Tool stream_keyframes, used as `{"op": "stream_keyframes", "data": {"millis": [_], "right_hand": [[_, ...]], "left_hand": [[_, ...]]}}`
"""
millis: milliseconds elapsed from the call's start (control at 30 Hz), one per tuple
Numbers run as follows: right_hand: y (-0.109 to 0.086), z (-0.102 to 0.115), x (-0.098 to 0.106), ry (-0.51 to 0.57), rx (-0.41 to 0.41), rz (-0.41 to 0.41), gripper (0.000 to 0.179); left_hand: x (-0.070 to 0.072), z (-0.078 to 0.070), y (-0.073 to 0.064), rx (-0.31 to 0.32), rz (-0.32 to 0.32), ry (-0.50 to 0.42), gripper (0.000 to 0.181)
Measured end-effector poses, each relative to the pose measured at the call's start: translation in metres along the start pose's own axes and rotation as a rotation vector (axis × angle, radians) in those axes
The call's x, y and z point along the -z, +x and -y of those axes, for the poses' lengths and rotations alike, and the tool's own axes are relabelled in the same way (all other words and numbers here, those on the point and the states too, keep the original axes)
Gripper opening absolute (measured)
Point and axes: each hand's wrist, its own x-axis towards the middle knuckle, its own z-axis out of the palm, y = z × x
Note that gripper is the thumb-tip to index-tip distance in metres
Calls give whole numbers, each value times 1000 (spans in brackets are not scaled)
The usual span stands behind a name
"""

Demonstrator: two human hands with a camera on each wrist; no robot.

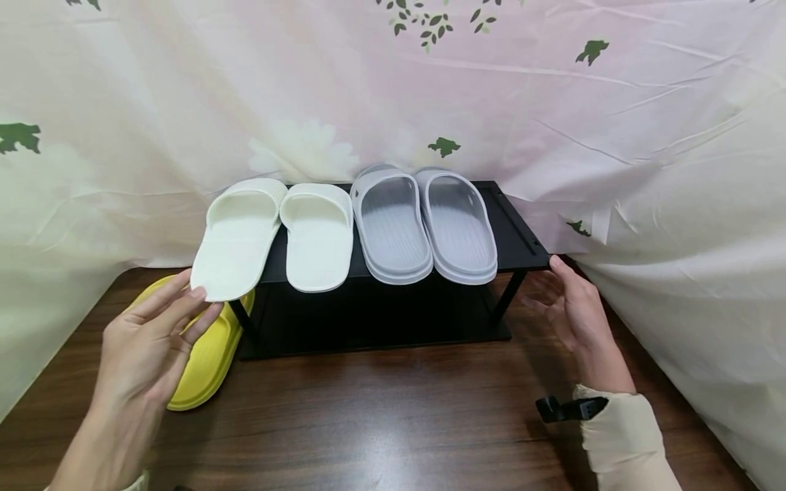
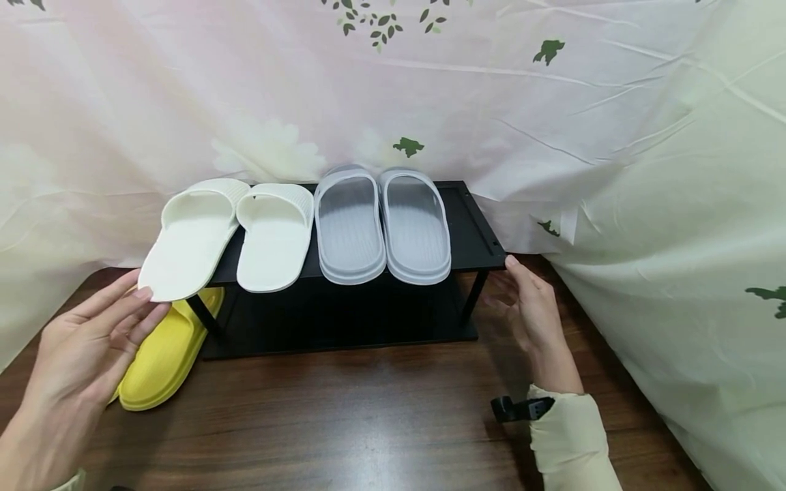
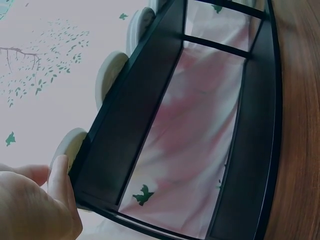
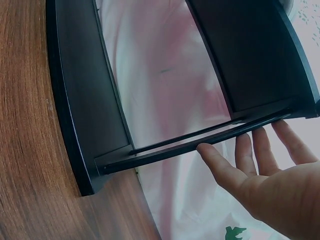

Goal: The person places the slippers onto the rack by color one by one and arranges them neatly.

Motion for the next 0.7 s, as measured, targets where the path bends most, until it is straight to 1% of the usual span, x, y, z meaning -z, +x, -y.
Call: {"op": "stream_keyframes", "data": {"millis": [167, 400, 700], "right_hand": [[0, 0, 0, -7, -3, -7, 23], [1, -1, 1, 62, 1, 22, 26], [1, -1, 1, 55, 2, 19, 26]], "left_hand": [[0, 1, 0, -5, 10, -5, 37], [0, 1, 0, -3, 14, -15, 37], [2, 1, 0, 25, 1, -8, 33]]}}
